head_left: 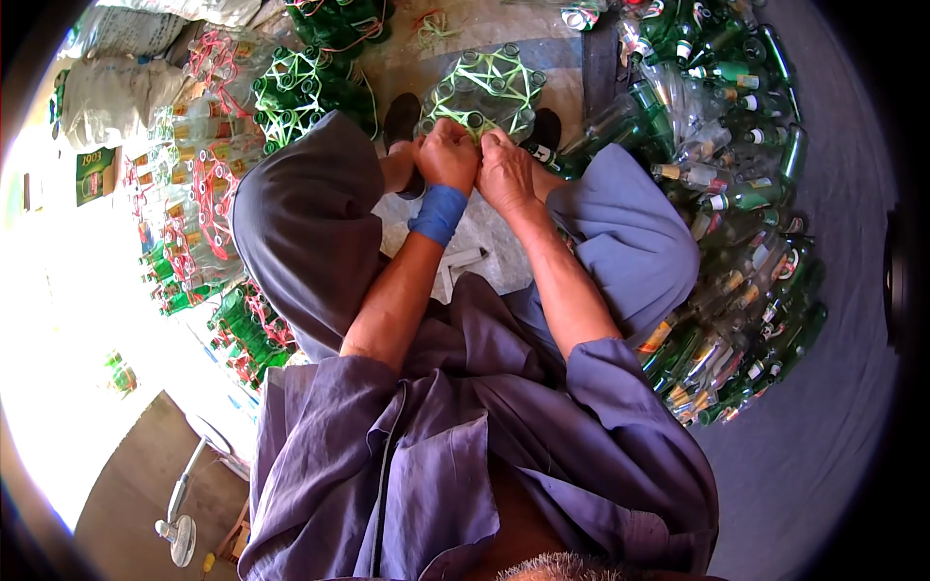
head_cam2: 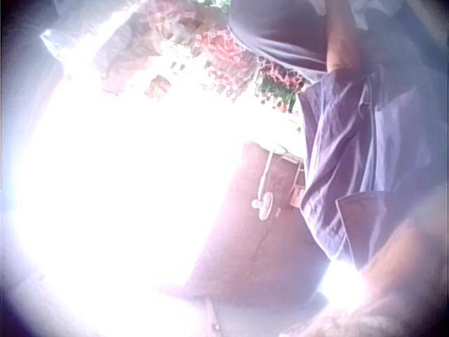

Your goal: The person ties together green plastic bottles using thin string to create a geometric structure. They handle several clusters of bottles, securing knots by hand.

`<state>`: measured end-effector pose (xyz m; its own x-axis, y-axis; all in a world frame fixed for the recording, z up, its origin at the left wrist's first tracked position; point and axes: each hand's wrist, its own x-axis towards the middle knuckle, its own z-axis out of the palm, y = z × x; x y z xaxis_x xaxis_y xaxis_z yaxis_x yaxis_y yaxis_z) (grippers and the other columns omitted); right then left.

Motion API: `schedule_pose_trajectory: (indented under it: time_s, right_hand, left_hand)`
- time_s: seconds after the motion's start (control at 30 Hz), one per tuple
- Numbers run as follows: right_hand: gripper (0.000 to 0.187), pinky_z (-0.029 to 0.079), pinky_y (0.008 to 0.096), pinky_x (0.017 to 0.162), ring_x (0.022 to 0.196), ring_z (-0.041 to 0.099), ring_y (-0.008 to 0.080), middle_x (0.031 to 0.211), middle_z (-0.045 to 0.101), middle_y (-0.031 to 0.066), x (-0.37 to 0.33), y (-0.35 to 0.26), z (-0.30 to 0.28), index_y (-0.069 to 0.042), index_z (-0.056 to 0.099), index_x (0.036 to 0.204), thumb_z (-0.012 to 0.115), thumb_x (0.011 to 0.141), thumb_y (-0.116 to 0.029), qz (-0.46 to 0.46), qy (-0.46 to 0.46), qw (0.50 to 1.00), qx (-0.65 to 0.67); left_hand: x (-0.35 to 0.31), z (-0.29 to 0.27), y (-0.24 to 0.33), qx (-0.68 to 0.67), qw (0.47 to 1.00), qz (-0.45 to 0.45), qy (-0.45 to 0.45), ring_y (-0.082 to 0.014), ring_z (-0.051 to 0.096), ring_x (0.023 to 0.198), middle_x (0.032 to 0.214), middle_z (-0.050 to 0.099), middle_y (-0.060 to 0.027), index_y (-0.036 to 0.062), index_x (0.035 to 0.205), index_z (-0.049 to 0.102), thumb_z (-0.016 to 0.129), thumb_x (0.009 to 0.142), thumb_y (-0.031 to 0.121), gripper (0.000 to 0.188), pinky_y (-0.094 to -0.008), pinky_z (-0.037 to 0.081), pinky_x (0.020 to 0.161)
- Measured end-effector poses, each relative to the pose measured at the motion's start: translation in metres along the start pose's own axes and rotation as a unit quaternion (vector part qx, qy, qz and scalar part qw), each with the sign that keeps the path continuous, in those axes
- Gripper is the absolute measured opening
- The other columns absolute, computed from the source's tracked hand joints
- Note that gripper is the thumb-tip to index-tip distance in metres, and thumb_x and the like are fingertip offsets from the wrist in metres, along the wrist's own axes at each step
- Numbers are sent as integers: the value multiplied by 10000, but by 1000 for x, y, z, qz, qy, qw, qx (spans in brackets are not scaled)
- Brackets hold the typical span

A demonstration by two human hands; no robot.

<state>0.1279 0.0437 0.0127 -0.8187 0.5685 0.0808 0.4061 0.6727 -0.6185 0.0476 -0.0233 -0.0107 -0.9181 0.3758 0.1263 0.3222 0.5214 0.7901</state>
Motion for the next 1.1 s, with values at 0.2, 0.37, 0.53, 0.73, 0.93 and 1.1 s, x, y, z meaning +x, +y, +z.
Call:
schedule_pose_trajectory:
  time_s: [0.2,0.37,0.53,0.73,0.93,1.1]
  right_hand:
    - [57,496,485,636,721,614,415,921,612,208,0,-5,-1,19,558,813,551,770,-19,8,25,999,19]
    - [58,487,488,639,724,606,416,887,614,191,2,-6,2,6,550,767,586,758,-39,30,41,997,56]
    - [67,476,488,630,723,598,410,851,605,177,2,-5,0,-11,541,741,604,742,-36,19,52,996,74]
    - [82,467,464,605,707,593,394,767,593,167,5,-1,7,-14,537,679,612,708,-25,40,79,989,122]
    - [95,470,459,608,703,594,388,755,595,162,5,3,8,-18,540,653,615,705,-43,38,81,986,139]
    - [126,475,464,610,705,598,395,761,597,164,6,-1,5,-21,548,664,632,735,-84,36,72,989,124]
  left_hand:
    - [-4,-3,-2,-48,999,-18,15,-265,601,600,627,629,-61,90,674,587,631,688,69,51,-360,418,760]
    - [-4,-1,-10,-95,994,-46,8,-198,645,616,673,660,-88,50,711,620,688,693,51,70,-297,500,585]
    - [-5,-7,-4,-3,999,21,30,-225,636,633,690,661,-79,65,688,623,693,687,56,71,-334,499,611]
    - [-7,-11,2,20,998,30,42,-276,602,748,690,650,-66,83,673,620,698,668,87,78,-390,470,701]
    - [-6,-11,7,-15,999,-19,29,-302,573,799,701,639,-75,97,674,613,651,663,81,43,-413,451,747]
    - [-1,-16,9,33,999,-21,-27,-300,569,806,708,652,-52,100,680,619,660,663,121,50,-425,451,753]
